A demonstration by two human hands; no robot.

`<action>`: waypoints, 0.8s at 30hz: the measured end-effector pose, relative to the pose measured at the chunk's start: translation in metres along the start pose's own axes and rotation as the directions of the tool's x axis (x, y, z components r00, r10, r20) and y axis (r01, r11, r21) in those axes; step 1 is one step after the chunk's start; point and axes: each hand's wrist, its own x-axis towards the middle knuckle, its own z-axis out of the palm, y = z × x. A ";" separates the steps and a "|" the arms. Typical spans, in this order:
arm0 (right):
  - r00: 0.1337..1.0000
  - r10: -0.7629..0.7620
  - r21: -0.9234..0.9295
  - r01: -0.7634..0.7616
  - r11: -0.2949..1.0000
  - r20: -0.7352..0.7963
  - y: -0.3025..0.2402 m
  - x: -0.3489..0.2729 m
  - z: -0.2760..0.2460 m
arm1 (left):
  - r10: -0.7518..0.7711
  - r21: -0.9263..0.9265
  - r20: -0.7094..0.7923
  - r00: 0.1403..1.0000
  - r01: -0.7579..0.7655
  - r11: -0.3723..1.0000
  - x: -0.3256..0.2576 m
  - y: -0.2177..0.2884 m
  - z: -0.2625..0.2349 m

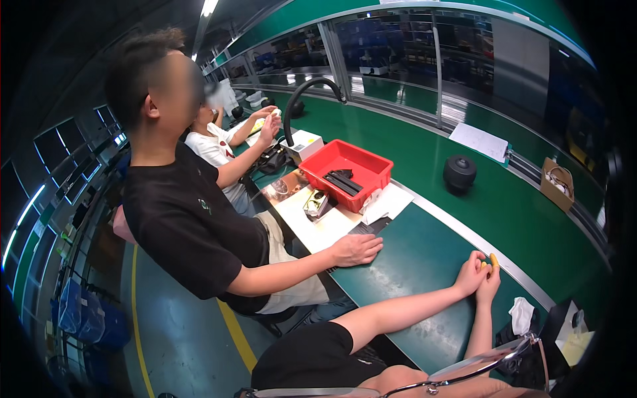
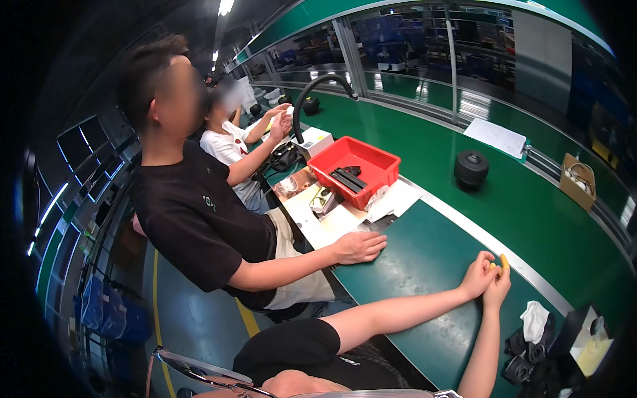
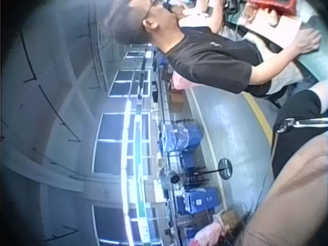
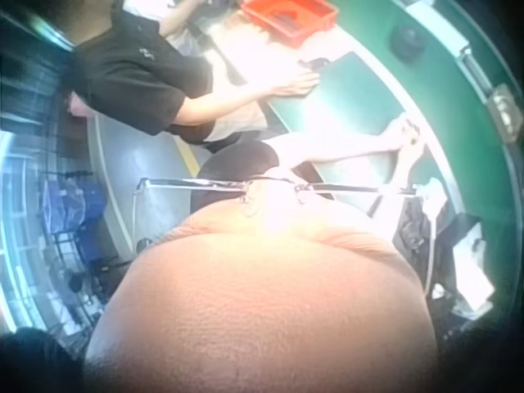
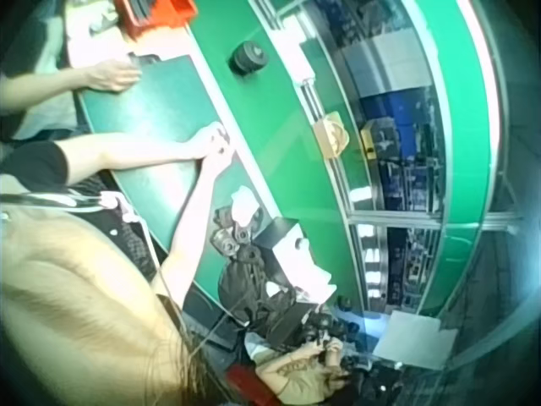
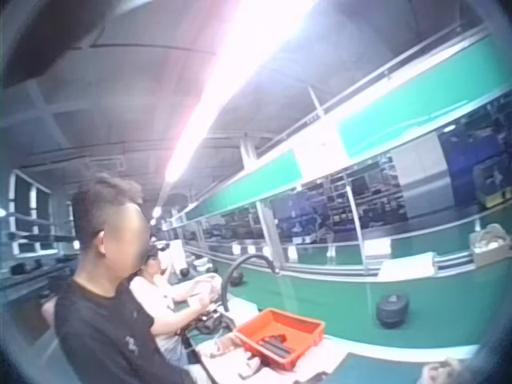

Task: The person assembles spherical device housings by fitting components together by hand, turning the units over, wiping a housing with a cloth, and placing the assembled units on the table.

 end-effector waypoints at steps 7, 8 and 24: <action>0.999 0.050 0.070 -0.050 0.996 0.014 0.001 0.000 0.002 | 0.003 0.021 -0.005 1.000 -0.003 1.000 0.000 0.002 0.000; 0.999 0.049 0.073 -0.050 0.996 0.016 0.000 0.000 0.002 | 0.002 0.020 -0.003 1.000 -0.002 1.000 0.000 0.002 -0.001; 1.000 0.027 0.025 -0.027 0.999 -0.002 0.002 0.000 0.000 | -0.003 0.061 0.018 1.000 0.002 0.998 -0.001 0.002 -0.002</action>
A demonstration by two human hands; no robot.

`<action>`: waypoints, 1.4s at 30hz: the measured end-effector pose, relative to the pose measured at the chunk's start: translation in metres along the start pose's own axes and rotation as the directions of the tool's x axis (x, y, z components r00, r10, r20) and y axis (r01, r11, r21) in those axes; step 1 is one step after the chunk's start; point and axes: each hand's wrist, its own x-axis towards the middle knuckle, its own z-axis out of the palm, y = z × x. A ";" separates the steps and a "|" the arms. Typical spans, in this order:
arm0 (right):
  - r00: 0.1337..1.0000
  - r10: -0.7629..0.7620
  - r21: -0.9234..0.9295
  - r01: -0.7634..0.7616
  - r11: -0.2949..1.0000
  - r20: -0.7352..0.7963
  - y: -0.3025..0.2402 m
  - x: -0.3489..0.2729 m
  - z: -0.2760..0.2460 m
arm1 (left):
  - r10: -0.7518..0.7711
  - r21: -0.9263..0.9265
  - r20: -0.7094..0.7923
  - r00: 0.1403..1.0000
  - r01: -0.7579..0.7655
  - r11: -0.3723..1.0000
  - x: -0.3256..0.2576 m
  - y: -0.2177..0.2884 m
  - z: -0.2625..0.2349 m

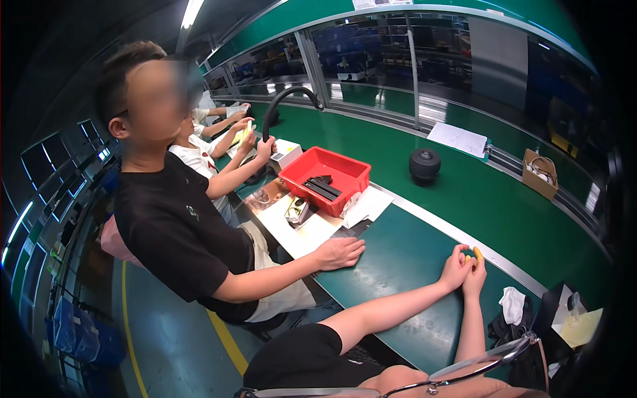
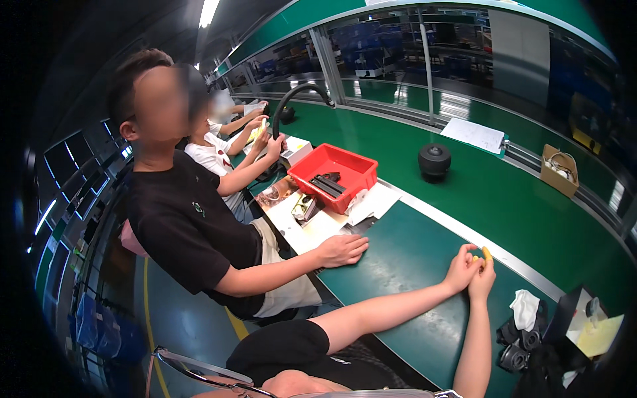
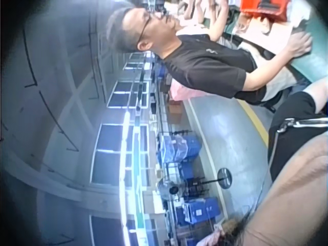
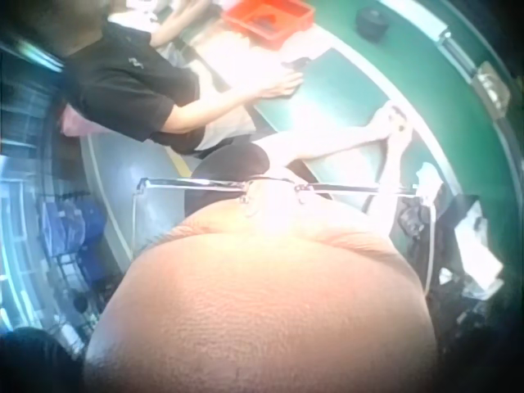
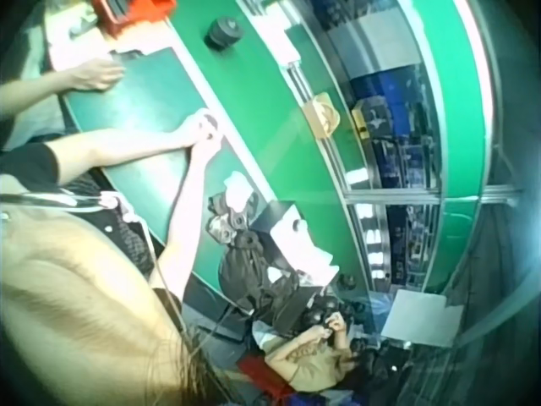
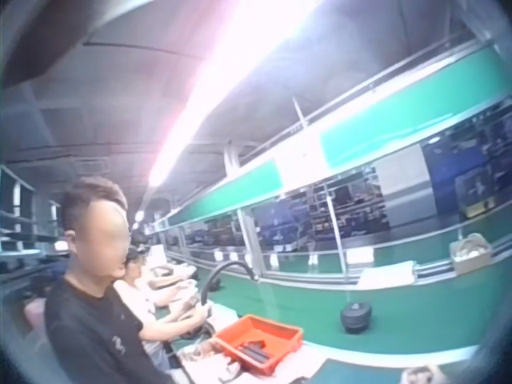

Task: The person assembles spherical device housings by fitting components together by hand, turning the units over, wiping a housing with a cloth, and placing the assembled units on the table.

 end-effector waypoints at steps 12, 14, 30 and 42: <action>1.000 0.002 0.031 -0.002 1.000 -0.013 -0.008 -0.001 0.002 | -0.012 -0.049 0.034 0.999 0.014 0.999 0.004 -0.011 0.000; 1.000 -0.009 0.029 0.009 1.000 -0.013 -0.006 -0.001 0.001 | -0.013 -0.060 0.050 0.999 0.016 0.998 0.005 -0.016 0.001; 1.000 0.000 -0.041 -0.001 0.999 -0.029 -0.013 -0.002 -0.001 | 0.006 -0.046 0.024 1.000 -0.005 0.999 0.004 -0.016 0.002; 0.999 -0.031 -0.053 0.029 0.998 -0.044 -0.001 0.000 -0.002 | 0.007 -0.025 0.042 0.999 -0.006 1.000 0.003 -0.009 0.002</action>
